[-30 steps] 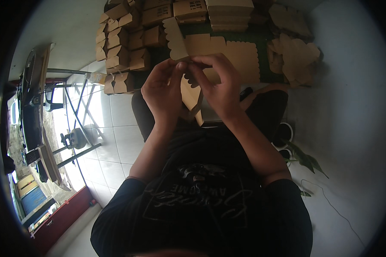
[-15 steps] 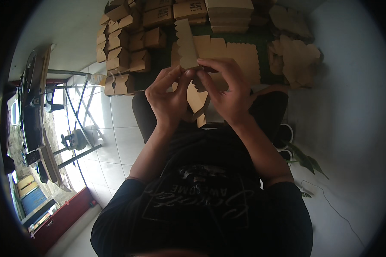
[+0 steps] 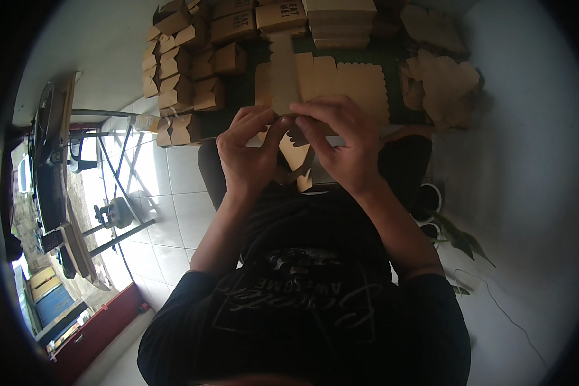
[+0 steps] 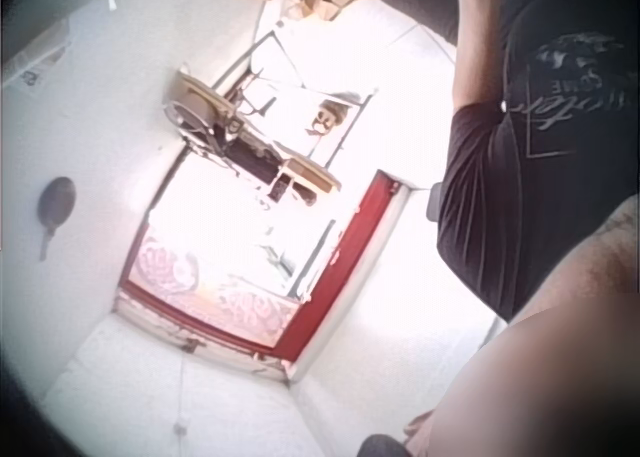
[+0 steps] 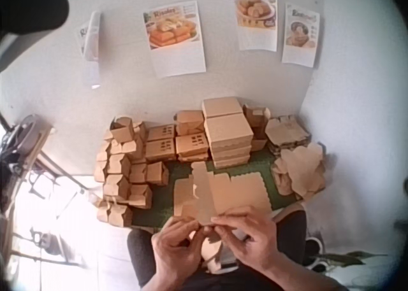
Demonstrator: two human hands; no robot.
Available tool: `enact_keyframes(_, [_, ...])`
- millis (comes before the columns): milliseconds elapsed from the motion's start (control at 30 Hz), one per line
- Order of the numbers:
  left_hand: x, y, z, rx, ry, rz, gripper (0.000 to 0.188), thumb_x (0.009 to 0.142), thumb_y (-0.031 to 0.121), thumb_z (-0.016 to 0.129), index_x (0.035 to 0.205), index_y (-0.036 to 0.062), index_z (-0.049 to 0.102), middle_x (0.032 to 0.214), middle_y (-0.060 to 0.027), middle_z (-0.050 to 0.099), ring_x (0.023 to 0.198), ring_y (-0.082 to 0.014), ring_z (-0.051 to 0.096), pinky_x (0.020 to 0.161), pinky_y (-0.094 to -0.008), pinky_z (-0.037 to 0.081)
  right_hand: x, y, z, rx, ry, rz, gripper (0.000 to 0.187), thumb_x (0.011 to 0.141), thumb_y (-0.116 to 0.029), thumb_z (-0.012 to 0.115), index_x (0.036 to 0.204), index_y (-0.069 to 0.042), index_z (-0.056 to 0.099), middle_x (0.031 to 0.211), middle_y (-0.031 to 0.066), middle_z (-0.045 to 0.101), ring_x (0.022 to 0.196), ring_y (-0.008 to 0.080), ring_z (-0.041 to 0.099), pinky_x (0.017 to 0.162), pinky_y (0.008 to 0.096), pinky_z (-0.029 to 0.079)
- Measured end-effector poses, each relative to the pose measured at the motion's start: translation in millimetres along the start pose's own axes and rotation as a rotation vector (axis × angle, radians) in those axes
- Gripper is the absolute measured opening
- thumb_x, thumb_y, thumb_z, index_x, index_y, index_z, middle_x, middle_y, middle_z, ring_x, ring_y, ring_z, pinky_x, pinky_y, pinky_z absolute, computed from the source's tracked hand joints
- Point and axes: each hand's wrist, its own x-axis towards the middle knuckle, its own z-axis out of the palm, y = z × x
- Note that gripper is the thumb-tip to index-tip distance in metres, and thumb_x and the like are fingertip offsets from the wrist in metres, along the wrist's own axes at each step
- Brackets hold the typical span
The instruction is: The person assembles flat cardboard box blanks into finished boxes by folding and interlocking the tabs. They handle each blank one at a time, fold the sides, and press the tabs into place to form the box shape.
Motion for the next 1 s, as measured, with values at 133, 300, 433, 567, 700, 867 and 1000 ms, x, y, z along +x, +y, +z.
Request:
enact_keyframes(133, [-2, -2, 1, -0.019, 0.007, -0.016, 0.013, 0.093, 0.005, 0.09, 0.105, 0.0004, 0.087, 0.097, -0.0101, 0.084, 0.097, -0.0215, 0.076, 0.084, -0.0341, 0.06, -2, 0, 1, 0.018, -0.005, 0.02, 0.025, 0.098, -0.003, 0.087, 0.121, -0.01, 0.085, 0.111, 0.0063, 0.08, 0.101, 0.0203, 0.08, 0.083, 0.0335, 0.066])
enact_keyframes(300, [1, -6, 6, -0.025, 0.005, 0.079, 0.013, 0.094, 0.002, 0.087, 0.107, 0.0009, 0.086, 0.101, -0.0106, 0.083, 0.096, -0.0225, 0.077, 0.086, -0.0355, 0.06, -4, 0, -1, 0.037, 0.013, 0.051, 0.024, 0.099, -0.003, 0.086, 0.122, -0.01, 0.085, 0.112, 0.006, 0.08, 0.101, 0.02, 0.08, 0.083, 0.0331, 0.066])
enact_keyframes(433, [2, -6, 7, -0.073, -0.037, 0.05, 0.012, 0.093, -0.001, 0.087, 0.104, 0.0, 0.083, 0.099, -0.0124, 0.082, 0.095, -0.0295, 0.078, 0.081, -0.0412, 0.061, -5, 3, -2, 0.049, 0.019, 0.053, 0.024, 0.099, -0.003, 0.086, 0.122, -0.01, 0.085, 0.112, 0.006, 0.08, 0.101, 0.0198, 0.08, 0.083, 0.033, 0.066])
enact_keyframes(567, [3, -6, 4, -0.097, -0.086, 0.001, 0.013, 0.095, 0.002, 0.086, 0.107, 0.0007, 0.082, 0.1, -0.0125, 0.081, 0.096, -0.0294, 0.078, 0.082, -0.0401, 0.061, -6, 4, -3, 0.046, 0.028, 0.074, 0.024, 0.1, -0.003, 0.085, 0.122, -0.009, 0.085, 0.112, 0.0062, 0.08, 0.102, 0.0198, 0.08, 0.083, 0.033, 0.066])
enact_keyframes(700, [0, -5, 5, -0.208, -0.082, -0.193, 0.014, 0.098, 0.007, 0.086, 0.111, 0.0028, 0.082, 0.101, -0.0118, 0.081, 0.097, -0.0284, 0.078, 0.082, -0.0376, 0.059, -7, 4, -3, 0.049, 0.022, 0.107, 0.024, 0.101, -0.002, 0.084, 0.123, -0.009, 0.085, 0.112, 0.0066, 0.08, 0.102, 0.0202, 0.08, 0.082, 0.0333, 0.067])
enact_keyframes(867, [1, -7, 12, -0.12, -0.029, -0.082, 0.014, 0.101, 0.008, 0.083, 0.113, 0.0028, 0.077, 0.099, -0.0122, 0.078, 0.094, -0.0309, 0.074, 0.082, -0.0397, 0.057, -6, 1, -1, 0.065, 0.031, 0.135, 0.024, 0.101, 0.0, 0.082, 0.124, -0.008, 0.085, 0.113, 0.0074, 0.08, 0.101, 0.0203, 0.081, 0.082, 0.0338, 0.067])
enact_keyframes(1000, [1, -6, 21, -0.031, 0.012, 0.062, 0.011, 0.102, 0.001, 0.075, 0.111, 0.0003, 0.069, 0.096, -0.0142, 0.072, 0.09, -0.0362, 0.069, 0.079, -0.0457, 0.054, -6, -1, 0, 0.029, 0.006, 0.133, 0.025, 0.101, 0.002, 0.081, 0.124, -0.009, 0.085, 0.114, 0.0074, 0.08, 0.099, 0.0194, 0.08, 0.083, 0.0334, 0.068])
